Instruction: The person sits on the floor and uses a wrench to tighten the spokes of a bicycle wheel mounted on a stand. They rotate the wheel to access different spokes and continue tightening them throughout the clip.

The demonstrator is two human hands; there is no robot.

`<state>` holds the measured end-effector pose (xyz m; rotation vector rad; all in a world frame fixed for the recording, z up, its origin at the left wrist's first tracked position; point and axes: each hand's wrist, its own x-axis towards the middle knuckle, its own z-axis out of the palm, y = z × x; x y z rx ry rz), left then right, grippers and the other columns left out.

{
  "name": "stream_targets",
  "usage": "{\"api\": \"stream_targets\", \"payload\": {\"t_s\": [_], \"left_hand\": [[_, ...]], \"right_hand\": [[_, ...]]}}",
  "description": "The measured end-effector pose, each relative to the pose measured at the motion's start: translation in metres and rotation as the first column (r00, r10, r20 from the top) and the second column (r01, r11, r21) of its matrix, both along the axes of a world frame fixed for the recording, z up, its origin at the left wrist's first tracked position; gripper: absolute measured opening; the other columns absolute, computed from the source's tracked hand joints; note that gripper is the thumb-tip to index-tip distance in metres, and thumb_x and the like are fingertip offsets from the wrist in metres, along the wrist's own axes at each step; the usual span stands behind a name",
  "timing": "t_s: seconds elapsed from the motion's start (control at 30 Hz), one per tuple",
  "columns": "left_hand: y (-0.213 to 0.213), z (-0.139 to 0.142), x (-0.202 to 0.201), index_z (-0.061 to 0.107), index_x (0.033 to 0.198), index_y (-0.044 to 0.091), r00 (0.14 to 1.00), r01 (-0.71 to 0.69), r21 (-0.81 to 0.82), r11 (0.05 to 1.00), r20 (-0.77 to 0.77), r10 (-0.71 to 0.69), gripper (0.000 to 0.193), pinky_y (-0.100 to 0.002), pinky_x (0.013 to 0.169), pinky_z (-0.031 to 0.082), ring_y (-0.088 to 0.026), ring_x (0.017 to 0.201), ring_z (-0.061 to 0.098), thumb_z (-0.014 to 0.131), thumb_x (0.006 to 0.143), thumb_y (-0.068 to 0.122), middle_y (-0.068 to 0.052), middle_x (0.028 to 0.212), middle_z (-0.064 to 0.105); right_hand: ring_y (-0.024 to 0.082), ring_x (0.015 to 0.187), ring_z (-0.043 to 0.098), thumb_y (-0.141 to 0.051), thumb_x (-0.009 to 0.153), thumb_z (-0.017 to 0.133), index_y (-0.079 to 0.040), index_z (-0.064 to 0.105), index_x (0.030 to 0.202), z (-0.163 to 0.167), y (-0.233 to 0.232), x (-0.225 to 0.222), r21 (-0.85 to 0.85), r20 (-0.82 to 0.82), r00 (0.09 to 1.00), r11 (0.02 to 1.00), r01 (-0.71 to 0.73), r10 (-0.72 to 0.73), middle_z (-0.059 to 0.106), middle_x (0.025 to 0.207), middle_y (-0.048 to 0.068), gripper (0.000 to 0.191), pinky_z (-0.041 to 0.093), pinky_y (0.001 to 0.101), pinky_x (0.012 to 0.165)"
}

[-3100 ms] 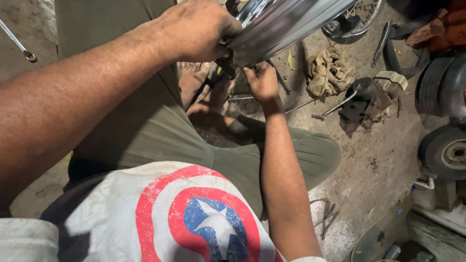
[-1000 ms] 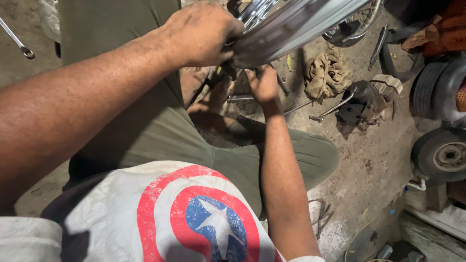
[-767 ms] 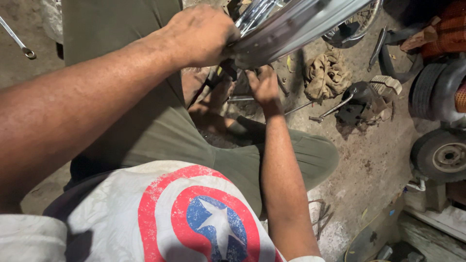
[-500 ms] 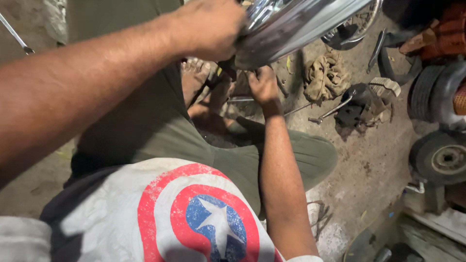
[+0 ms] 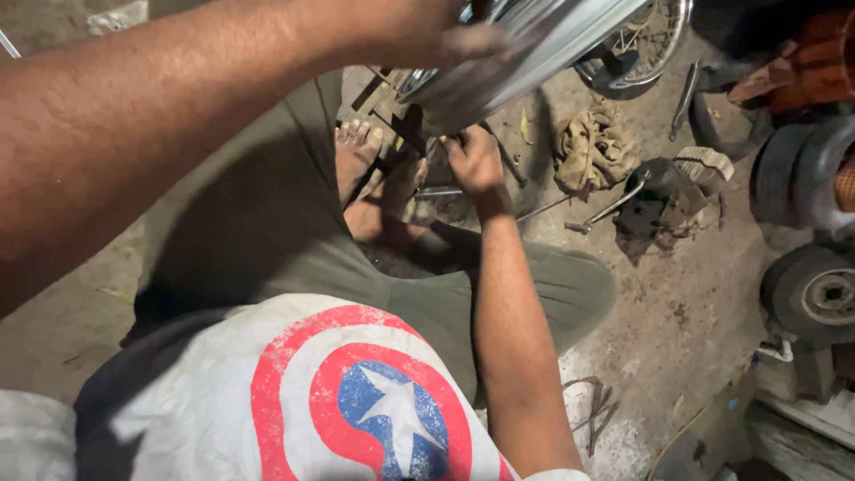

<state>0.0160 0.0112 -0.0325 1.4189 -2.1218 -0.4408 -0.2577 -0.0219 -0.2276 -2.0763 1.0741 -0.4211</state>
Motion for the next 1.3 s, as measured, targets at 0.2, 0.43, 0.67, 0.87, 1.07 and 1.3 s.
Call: {"api": "stream_targets", "payload": {"t_s": [0.2, 0.43, 0.67, 0.87, 1.07, 1.3], "left_hand": [[0.023, -0.022, 0.018, 0.067, 0.128, 0.01, 0.973, 0.111, 0.201, 0.973, -0.222, -0.065, 0.052, -0.042, 0.081, 0.057, -0.026, 0.092, 0.073, 0.081, 0.082, 0.03, -0.012, 0.105, 0.075], [0.032, -0.019, 0.011, 0.072, 0.112, 0.011, 0.999, 0.025, 0.225, 0.974, -0.039, -0.017, 0.038, -0.044, 0.077, 0.056, -0.029, 0.091, 0.072, 0.084, 0.079, 0.028, -0.01, 0.096, 0.075], [0.042, -0.016, 0.012, 0.075, 0.107, 0.015, 0.999, -0.03, 0.158, 0.987, -0.004, 0.031, 0.03, -0.045, 0.076, 0.056, -0.03, 0.088, 0.072, 0.083, 0.08, 0.027, -0.009, 0.091, 0.075], [0.043, -0.017, 0.009, 0.075, 0.107, 0.017, 0.997, -0.065, 0.19, 0.98, 0.049, 0.057, 0.03, -0.046, 0.073, 0.057, -0.029, 0.085, 0.073, 0.082, 0.08, 0.028, -0.009, 0.088, 0.075], [0.045, -0.013, 0.009, 0.075, 0.104, 0.016, 0.993, -0.08, 0.222, 0.972, 0.097, 0.06, 0.028, -0.045, 0.072, 0.057, -0.029, 0.082, 0.073, 0.081, 0.085, 0.036, -0.01, 0.086, 0.074], [0.045, -0.018, 0.008, 0.076, 0.106, 0.017, 0.996, -0.057, 0.141, 0.988, 0.073, 0.047, 0.028, -0.044, 0.071, 0.058, -0.026, 0.081, 0.073, 0.082, 0.084, 0.033, -0.007, 0.084, 0.075]], "right_hand": [[0.04, 0.106, 0.069, -0.011, 0.095, 0.07, -0.001, 0.067, 0.121, -0.004, -0.001, -0.001, -0.134, -0.038, 0.998, 0.99, -0.051, 0.046, 0.073, 0.108, 0.024, 0.028, 0.054, 0.0423, 0.09], [0.039, 0.109, 0.071, -0.013, 0.095, 0.068, -0.003, 0.067, 0.122, -0.001, 0.002, 0.0, -0.08, -0.001, 1.0, 0.997, -0.019, 0.019, 0.074, 0.111, 0.023, 0.029, 0.054, 0.0428, 0.092], [0.041, 0.109, 0.07, -0.014, 0.096, 0.07, -0.004, 0.07, 0.122, 0.005, 0.001, 0.004, -0.074, -0.148, 0.989, 0.997, 0.013, -0.024, 0.073, 0.111, 0.024, 0.028, 0.054, 0.0411, 0.092], [0.039, 0.111, 0.071, -0.011, 0.095, 0.066, 0.0, 0.065, 0.126, -0.004, 0.0, 0.0, -0.055, 0.045, 0.998, 0.998, -0.041, 0.043, 0.073, 0.115, 0.022, 0.032, 0.054, 0.0403, 0.093], [0.042, 0.107, 0.067, -0.011, 0.094, 0.069, 0.003, 0.065, 0.123, -0.016, -0.003, -0.008, -0.289, -0.004, 0.998, 0.956, -0.056, 0.058, 0.072, 0.112, 0.025, 0.032, 0.051, 0.0442, 0.093], [0.041, 0.104, 0.07, -0.012, 0.096, 0.067, 0.001, 0.069, 0.117, -0.003, -0.001, -0.001, -0.108, -0.005, 0.999, 0.993, -0.05, 0.05, 0.074, 0.108, 0.023, 0.025, 0.053, 0.0439, 0.089]]}}
